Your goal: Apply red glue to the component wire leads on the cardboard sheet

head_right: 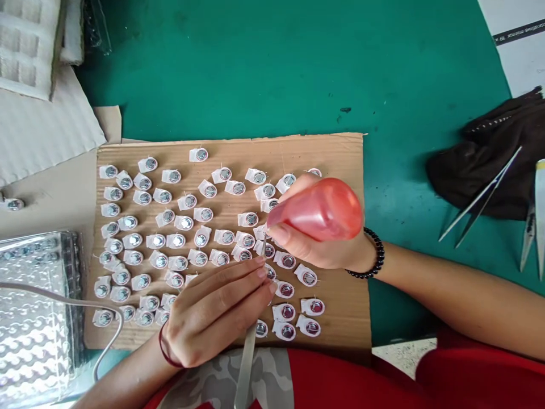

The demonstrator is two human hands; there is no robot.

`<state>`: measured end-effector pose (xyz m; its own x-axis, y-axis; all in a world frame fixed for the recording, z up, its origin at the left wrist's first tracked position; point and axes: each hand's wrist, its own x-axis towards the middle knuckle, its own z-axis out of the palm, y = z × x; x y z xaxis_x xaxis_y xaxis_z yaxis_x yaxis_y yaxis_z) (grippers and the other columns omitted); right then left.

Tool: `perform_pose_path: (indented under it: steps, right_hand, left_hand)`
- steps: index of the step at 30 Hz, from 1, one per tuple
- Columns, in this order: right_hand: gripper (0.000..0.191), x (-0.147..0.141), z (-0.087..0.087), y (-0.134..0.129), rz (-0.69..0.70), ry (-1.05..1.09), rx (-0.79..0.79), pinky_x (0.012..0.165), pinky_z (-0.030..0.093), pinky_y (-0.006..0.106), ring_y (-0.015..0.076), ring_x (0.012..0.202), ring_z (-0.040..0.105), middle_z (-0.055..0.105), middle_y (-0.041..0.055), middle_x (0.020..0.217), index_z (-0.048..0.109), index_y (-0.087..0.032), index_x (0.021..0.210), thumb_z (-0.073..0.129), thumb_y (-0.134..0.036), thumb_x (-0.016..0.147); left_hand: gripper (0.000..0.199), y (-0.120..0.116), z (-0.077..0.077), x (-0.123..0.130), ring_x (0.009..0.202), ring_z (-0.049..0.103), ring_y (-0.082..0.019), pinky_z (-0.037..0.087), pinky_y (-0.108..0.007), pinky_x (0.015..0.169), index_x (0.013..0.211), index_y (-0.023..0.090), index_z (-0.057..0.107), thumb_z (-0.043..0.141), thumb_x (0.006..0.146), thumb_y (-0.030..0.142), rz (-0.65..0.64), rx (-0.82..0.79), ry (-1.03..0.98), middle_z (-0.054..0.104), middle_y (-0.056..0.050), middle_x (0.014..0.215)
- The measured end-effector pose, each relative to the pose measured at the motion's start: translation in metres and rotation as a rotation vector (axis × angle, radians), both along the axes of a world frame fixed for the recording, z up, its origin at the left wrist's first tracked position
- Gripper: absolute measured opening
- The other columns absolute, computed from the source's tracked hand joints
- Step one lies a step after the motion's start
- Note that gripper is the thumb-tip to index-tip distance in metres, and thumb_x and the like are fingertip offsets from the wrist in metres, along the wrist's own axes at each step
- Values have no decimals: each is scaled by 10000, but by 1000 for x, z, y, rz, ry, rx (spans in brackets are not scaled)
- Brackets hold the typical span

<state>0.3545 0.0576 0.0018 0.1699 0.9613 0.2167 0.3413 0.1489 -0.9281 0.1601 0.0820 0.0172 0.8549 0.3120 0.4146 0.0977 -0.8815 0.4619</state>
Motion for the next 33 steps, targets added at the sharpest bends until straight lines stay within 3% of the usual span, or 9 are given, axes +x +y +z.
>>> perform_pose_path:
  steps: [4,9,14,20,33]
  right_hand:
    - [203,-1,0,-1,38,-51,34,518,450,87,6,569,545,575,-31,663,551,-155,694,576,-356,715]
    - [212,-3,-1,-4,46,-114,-6,483,441,140,57,612,581,612,-9,665,546,-157,709,577,-367,700]
    - [191,-3,-5,-9,93,-114,-61,556,475,170,63,630,595,628,-28,698,537,-177,767,601,-335,682]
    - [164,0,-6,-8,112,-260,55,533,446,140,37,606,564,607,-14,692,557,-176,731,603,-326,685]
    - [223,-2,2,-7,79,-431,93,504,431,122,18,560,543,596,-3,631,547,-128,685,616,-340,686]
  left_hand:
    - [171,-1,-1,1,875,646,-188,566,-274,786,895,109,645,506,800,139,-26,-20,5,683,-58,832]
    - [154,-4,-4,5,857,650,-191,572,-267,766,866,105,656,528,783,129,-13,-39,-19,689,-50,815]
    - [143,-5,-6,6,843,652,-188,574,-259,752,862,114,659,560,761,130,5,-30,-39,690,-39,811]
    - [157,-8,-7,6,871,644,-186,571,-261,770,881,120,655,592,738,137,14,-27,-27,685,-32,823]
    - [146,-11,-10,7,860,642,-185,573,-264,743,865,114,668,585,748,140,36,-56,-54,684,-35,816]
